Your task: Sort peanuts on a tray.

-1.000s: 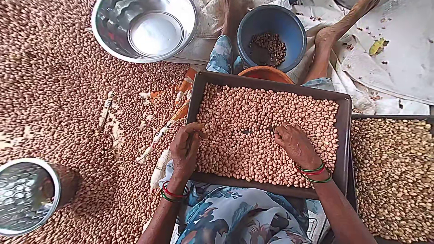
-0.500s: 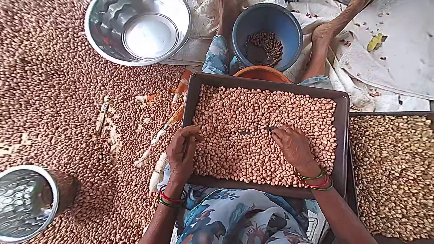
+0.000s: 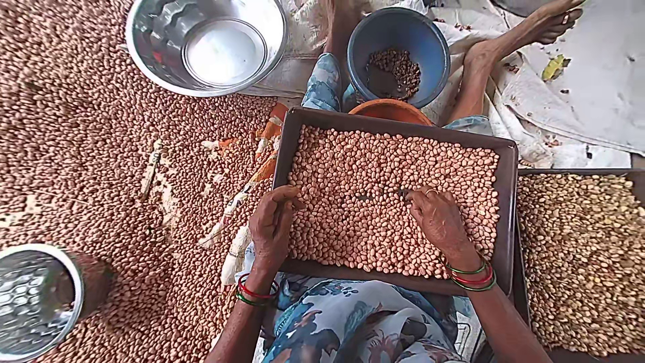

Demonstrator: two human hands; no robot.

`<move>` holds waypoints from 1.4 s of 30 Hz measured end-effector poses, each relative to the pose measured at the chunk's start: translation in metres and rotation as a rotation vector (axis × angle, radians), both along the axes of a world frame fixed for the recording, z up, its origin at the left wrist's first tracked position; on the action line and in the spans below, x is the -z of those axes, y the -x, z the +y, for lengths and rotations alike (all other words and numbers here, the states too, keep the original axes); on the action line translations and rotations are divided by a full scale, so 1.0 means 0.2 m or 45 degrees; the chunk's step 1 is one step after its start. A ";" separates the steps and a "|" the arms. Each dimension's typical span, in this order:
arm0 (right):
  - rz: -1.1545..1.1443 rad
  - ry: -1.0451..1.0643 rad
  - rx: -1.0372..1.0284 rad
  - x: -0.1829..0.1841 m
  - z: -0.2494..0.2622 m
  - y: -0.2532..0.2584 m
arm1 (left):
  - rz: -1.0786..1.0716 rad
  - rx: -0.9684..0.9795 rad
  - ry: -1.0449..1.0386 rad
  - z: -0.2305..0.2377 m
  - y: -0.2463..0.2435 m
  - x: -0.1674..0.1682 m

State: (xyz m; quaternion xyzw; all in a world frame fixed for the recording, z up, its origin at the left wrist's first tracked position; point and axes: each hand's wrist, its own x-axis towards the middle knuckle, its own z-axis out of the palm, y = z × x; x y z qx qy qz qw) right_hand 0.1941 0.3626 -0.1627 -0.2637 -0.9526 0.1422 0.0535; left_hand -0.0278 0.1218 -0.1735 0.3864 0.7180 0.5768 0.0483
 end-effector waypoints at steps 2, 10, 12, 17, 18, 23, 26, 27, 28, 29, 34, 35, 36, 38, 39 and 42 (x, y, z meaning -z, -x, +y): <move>-0.024 0.089 0.077 -0.03 0.00 0.00 | -0.004 0.003 -0.010 0.01 0.00 0.00; -0.032 0.050 0.065 -0.02 0.00 0.01 | -0.033 0.016 -0.042 0.01 0.00 0.00; -0.061 -0.006 0.052 -0.01 -0.01 0.03 | -0.035 0.014 -0.049 0.00 0.00 0.00; 0.116 -0.152 0.190 0.01 -0.01 0.02 | -0.031 0.017 -0.058 0.00 0.00 0.00; 0.160 -0.181 0.240 0.00 0.01 0.01 | -0.032 0.021 -0.060 0.00 0.00 0.00; 0.151 -0.073 0.095 -0.01 0.06 -0.02 | -0.016 0.015 -0.055 0.01 0.00 0.00; 0.002 -0.021 0.005 0.01 0.01 -0.01 | -0.021 0.015 -0.057 0.00 0.00 0.00; -0.040 -0.003 -0.001 0.00 -0.01 0.00 | -0.023 0.016 -0.055 0.00 0.00 0.00; -0.065 0.017 -0.006 -0.02 -0.02 0.00 | -0.023 0.017 -0.054 0.00 0.00 0.00; -0.061 0.043 -0.001 -0.04 -0.02 -0.01 | -0.022 0.017 -0.055 0.00 0.00 0.00; 0.175 -0.049 0.413 -0.08 0.07 -0.17 | -0.025 0.003 -0.070 0.00 0.00 0.01; 0.146 -0.024 0.509 -0.08 0.11 -0.19 | -0.028 0.004 -0.076 0.00 0.00 0.01; 0.105 0.021 0.575 -0.08 0.16 -0.18 | -0.031 0.014 -0.084 0.00 0.00 0.01; 0.066 0.070 0.595 -0.02 0.20 -0.12 | -0.045 0.055 -0.108 0.01 0.01 0.01; 0.095 0.091 0.573 0.00 0.19 -0.06 | -0.054 0.075 -0.115 0.01 0.01 0.01; 0.286 0.116 0.403 0.07 0.11 0.19 | -0.072 0.094 -0.135 0.01 0.01 0.01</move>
